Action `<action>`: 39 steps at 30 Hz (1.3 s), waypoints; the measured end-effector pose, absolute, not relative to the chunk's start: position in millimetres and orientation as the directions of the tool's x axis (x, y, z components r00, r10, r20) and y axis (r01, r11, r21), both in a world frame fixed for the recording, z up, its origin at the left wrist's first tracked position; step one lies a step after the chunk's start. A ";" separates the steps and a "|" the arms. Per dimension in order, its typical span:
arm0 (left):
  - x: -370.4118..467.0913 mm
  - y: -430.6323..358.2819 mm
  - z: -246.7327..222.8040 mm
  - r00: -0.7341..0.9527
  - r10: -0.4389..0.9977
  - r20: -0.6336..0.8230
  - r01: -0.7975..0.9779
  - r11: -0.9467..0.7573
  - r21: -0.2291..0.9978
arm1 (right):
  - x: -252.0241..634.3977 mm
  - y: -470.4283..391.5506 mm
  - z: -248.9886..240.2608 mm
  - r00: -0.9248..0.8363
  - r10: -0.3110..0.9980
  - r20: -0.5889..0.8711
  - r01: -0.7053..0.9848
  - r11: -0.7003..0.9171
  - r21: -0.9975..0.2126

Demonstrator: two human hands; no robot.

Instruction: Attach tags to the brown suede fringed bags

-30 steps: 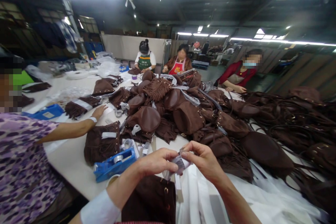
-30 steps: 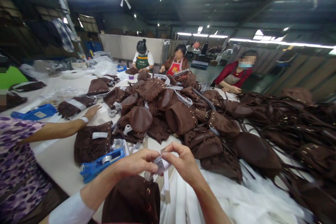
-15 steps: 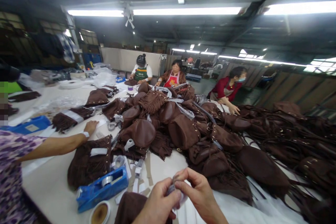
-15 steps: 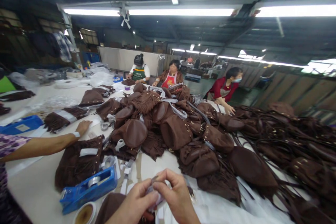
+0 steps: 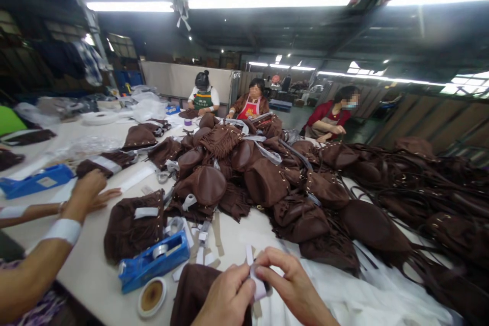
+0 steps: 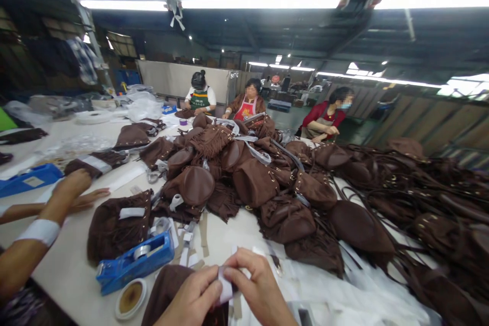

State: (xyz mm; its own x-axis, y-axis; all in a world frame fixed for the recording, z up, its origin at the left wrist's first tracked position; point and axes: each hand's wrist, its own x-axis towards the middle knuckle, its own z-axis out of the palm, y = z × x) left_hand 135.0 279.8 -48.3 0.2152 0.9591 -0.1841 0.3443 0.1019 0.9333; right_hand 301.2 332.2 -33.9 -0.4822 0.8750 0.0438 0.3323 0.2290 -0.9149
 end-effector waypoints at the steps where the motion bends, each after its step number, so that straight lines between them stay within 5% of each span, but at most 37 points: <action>1: 134.6 278.0 -47.9 0.214 0.960 -0.178 0.397 0.081 0.914 | 300.0 329.2 -36.3 -0.471 0.877 0.097 0.338 0.281 -0.899; 8: 135.5 271.0 -41.9 0.246 0.958 -0.145 0.595 -0.031 0.803 | 287.8 313.7 -57.7 -0.396 0.828 0.397 0.313 0.529 -0.789; 14: 130.3 279.5 -39.9 0.338 0.900 -0.275 0.252 0.195 0.948 | 289.9 315.2 -57.8 -0.454 0.794 0.403 0.328 0.570 -0.753; 18: 121.2 284.2 -47.5 0.479 0.796 -0.371 0.110 0.364 0.925 | 290.6 318.6 -50.0 -0.551 0.729 0.405 0.355 0.645 -0.677; 25: 125.1 269.7 -39.3 0.367 0.894 -0.255 0.030 0.262 0.965 | 293.8 309.5 -45.8 -0.644 0.610 0.462 0.289 0.752 -0.592; 32: 129.2 256.4 -39.7 0.324 0.918 -0.226 0.147 0.187 0.971 | 305.6 300.5 -43.2 -0.693 0.505 0.514 0.203 0.821 -0.534; 39: 118.4 240.1 -41.5 0.470 0.863 -0.184 0.319 0.028 0.947 | 312.0 284.5 -59.3 -0.662 0.538 0.522 0.166 0.784 -0.599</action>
State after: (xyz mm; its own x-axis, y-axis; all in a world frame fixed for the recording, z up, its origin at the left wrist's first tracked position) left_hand 118.4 240.1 -41.5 0.4703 0.8631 -0.1838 0.3191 0.0279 0.9473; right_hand 312.0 284.5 -59.3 -0.6618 0.5384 0.5218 0.1655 0.7837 -0.5987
